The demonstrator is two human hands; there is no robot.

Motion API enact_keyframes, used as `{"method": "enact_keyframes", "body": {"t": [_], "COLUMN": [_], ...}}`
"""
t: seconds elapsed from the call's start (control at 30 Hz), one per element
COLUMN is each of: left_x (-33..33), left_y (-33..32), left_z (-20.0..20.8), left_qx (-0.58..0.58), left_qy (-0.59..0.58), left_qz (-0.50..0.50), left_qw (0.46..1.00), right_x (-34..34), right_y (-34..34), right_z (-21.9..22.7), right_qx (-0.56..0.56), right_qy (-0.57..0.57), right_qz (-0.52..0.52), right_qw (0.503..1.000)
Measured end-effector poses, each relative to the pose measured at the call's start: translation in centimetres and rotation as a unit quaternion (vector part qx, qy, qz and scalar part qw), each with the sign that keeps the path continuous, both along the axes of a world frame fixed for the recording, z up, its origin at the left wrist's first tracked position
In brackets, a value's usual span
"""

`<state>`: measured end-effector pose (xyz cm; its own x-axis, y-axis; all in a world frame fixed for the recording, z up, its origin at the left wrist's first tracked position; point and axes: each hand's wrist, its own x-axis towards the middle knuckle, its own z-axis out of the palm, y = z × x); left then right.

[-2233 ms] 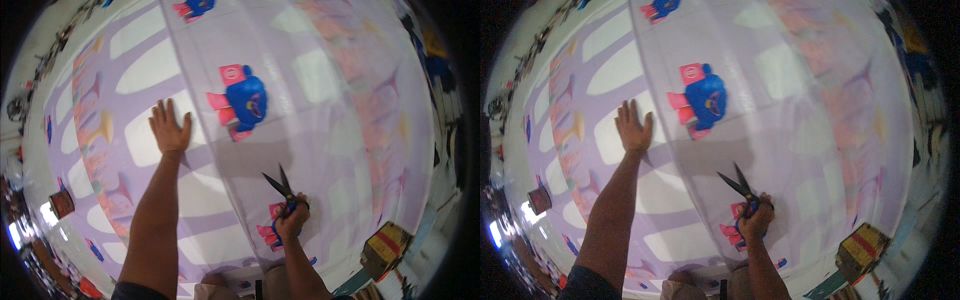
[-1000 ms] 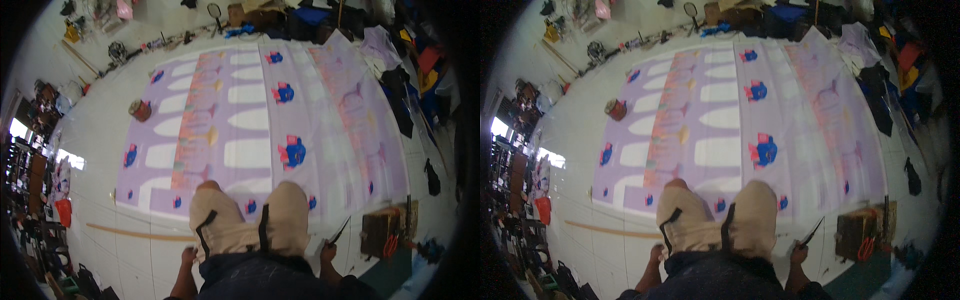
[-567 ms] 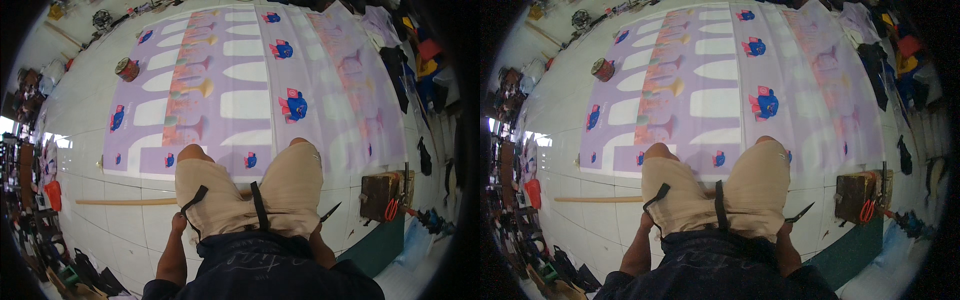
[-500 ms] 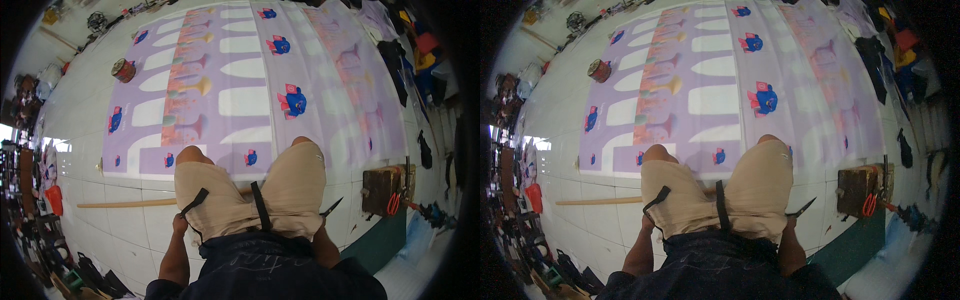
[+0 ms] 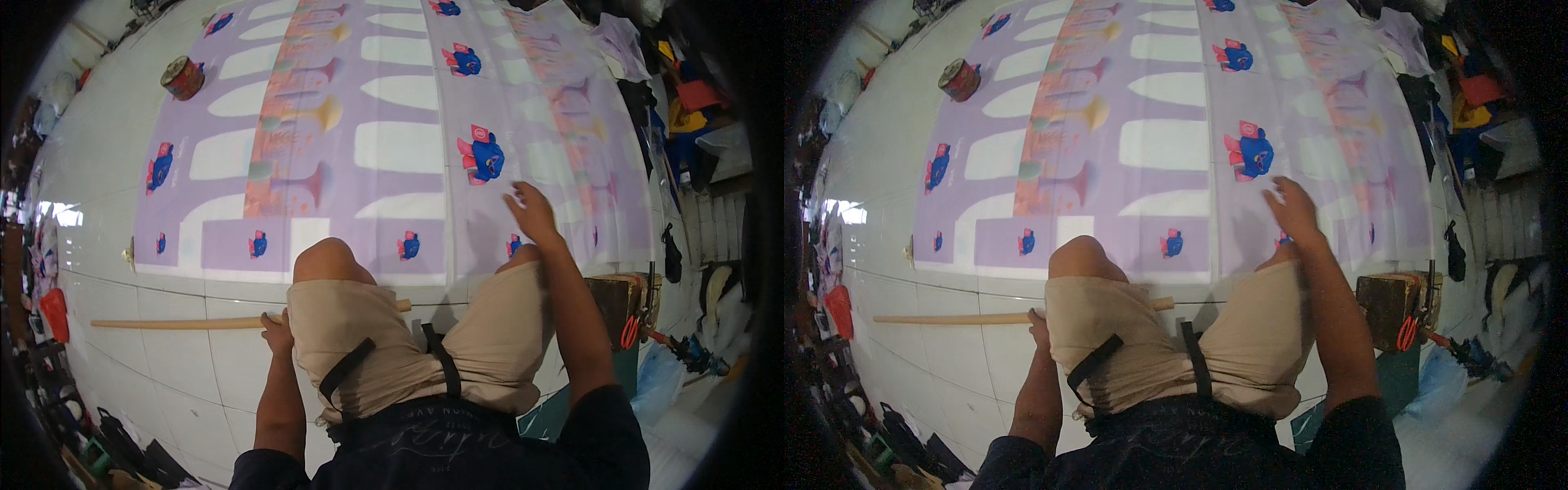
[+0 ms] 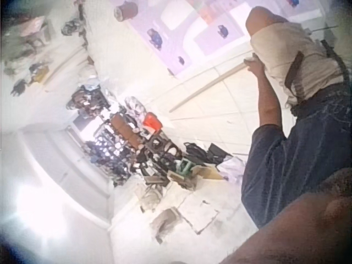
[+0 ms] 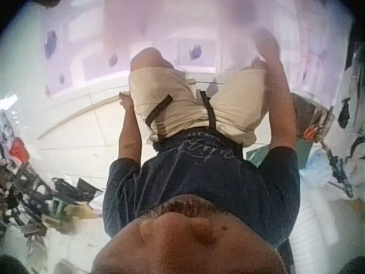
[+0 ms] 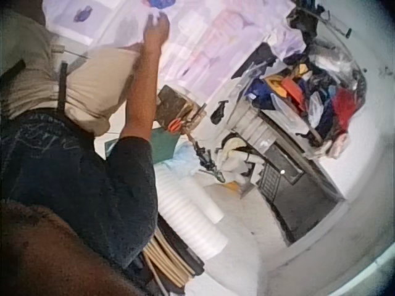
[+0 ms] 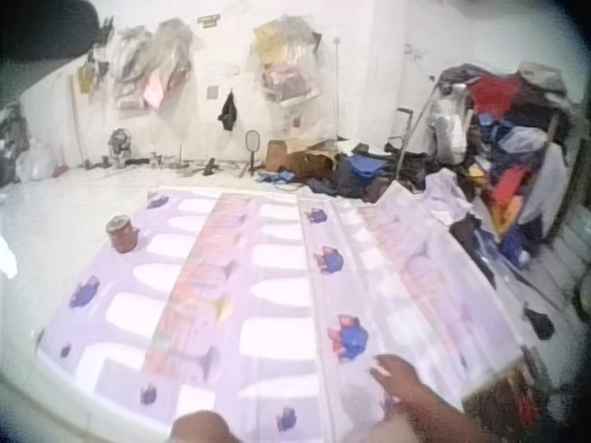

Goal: The person cuts a piece of patterned fabric with shears and folds the edge by hand while sitting on the floor.

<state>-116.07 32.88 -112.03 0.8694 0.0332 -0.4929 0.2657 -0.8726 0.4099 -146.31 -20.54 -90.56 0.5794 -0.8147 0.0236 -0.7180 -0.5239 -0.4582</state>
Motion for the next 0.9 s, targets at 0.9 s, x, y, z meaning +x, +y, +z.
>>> {"method": "enact_keyframes", "body": {"t": [0.9], "left_x": [11.1], "left_y": [1.2], "left_z": [0.3], "left_qx": [-0.110], "left_qy": [-0.067], "left_qz": [0.107], "left_qw": [0.986], "right_x": [13.7], "right_y": [14.9], "right_z": [-15.5], "right_qx": [0.036], "right_qy": [0.076], "right_qz": [0.106], "right_qw": [0.991]}}
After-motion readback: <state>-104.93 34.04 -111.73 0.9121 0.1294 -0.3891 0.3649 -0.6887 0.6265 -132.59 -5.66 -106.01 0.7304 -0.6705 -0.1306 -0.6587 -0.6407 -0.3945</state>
